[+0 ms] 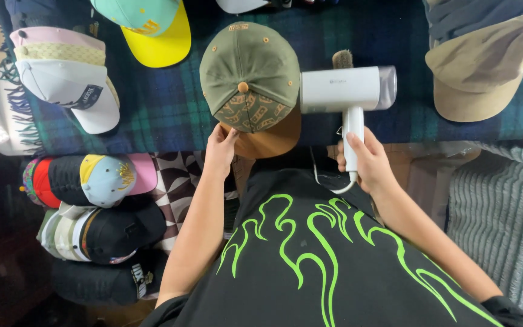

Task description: Cleaning various baseball caps using a brush and a hairdryer.

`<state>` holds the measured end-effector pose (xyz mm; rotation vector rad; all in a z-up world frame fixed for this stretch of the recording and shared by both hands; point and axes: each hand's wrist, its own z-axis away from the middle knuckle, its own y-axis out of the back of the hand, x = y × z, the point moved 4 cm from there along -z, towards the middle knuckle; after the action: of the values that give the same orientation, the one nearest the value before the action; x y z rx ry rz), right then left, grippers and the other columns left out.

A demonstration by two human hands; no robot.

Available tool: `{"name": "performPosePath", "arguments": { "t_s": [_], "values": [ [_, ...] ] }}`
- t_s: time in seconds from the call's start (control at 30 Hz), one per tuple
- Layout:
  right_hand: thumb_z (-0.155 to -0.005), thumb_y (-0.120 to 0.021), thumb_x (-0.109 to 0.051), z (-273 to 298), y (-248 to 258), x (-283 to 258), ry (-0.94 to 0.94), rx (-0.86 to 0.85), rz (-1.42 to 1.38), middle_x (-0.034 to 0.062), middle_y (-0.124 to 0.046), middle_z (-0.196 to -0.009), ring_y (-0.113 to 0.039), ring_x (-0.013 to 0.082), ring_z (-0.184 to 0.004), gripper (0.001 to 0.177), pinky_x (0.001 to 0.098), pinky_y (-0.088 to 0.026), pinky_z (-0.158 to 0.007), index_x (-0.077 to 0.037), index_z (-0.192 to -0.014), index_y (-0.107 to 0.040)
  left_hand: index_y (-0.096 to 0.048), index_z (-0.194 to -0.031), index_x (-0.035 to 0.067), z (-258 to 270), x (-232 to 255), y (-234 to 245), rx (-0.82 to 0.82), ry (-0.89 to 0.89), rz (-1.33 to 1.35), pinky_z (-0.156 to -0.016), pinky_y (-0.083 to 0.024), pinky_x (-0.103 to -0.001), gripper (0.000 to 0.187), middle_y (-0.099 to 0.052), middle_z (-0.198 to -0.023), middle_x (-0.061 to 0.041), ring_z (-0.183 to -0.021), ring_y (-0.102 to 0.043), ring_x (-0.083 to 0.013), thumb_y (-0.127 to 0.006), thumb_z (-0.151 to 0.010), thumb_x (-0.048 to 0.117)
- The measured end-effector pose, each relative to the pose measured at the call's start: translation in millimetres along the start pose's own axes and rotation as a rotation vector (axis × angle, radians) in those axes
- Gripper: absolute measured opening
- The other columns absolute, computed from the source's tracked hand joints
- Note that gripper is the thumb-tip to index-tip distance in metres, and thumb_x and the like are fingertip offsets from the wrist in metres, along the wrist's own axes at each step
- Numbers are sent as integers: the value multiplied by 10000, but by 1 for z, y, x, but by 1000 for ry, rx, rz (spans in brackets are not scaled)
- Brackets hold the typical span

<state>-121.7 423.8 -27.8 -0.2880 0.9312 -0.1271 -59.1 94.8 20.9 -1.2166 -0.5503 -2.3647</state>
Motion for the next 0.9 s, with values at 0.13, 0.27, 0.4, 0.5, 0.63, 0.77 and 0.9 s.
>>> {"name": "performPosePath", "arguments": {
  "t_s": [0.13,0.27,0.4,0.5,0.63,0.77,0.9],
  "values": [
    [-1080,-578,-179,-23,-15,-18,63,-27,51,170,-617,-807,-677,242,-547,413,395,-623,-435,33,-1423,-487,-694,-1150,54,3,0,1,37,-8,-16,-896,-540,-367,193,-742,-997,-69,-917,-646,-142,-735,-982,139],
    [-1073,-576,-116,-20,-29,-47,130,-72,103,177,-623,-860,-700,246,-616,364,405,-641,-481,57,-1379,-483,-680,-1157,41,2,-8,0,2,-24,-17,-902,-542,-354,205,-719,-1003,-53,-939,-626,-127,-725,-987,147],
    [-1005,-603,-45,5,-36,-39,120,-112,73,201,-619,-845,-692,296,-590,381,482,-620,-467,66,-1324,-427,-676,-1192,49,-11,-30,5,5,-13,19,-922,-541,-375,237,-730,-1053,-66,-978,-648,-145,-735,-987,153],
    [-974,-595,-21,29,-40,-21,86,-94,28,183,-608,-792,-687,312,-546,375,499,-611,-437,41,-1286,-398,-661,-1260,56,-22,-43,11,-37,15,40,-944,-544,-395,292,-731,-1112,-72,-1022,-656,-159,-726,-996,162],
    [-940,-608,-21,69,-53,-8,115,-25,92,170,-616,-695,-673,288,-488,427,439,-588,-430,46,-1285,-366,-629,-1333,41,-32,-51,18,-125,57,87,-980,-544,-440,370,-728,-1190,-116,-1088,-671,-207,-726,-999,169],
    [-929,-623,3,89,-75,-11,147,40,245,179,-624,-689,-666,303,-488,488,436,-574,-440,66,-1331,-355,-586,-1396,63,-31,-44,23,-216,129,145,-1002,-543,-468,408,-706,-1250,-104,-1150,-670,-231,-689,-1024,196],
    [-967,-632,-30,95,-95,-12,212,186,481,180,-647,-701,-683,281,-548,517,402,-582,-504,95,-1393,-368,-563,-1435,152,-28,-34,28,-354,250,223,-1019,-482,-620,421,-663,-1300,-104,-1198,-636,-289,-667,-1035,231]
  ]
}}
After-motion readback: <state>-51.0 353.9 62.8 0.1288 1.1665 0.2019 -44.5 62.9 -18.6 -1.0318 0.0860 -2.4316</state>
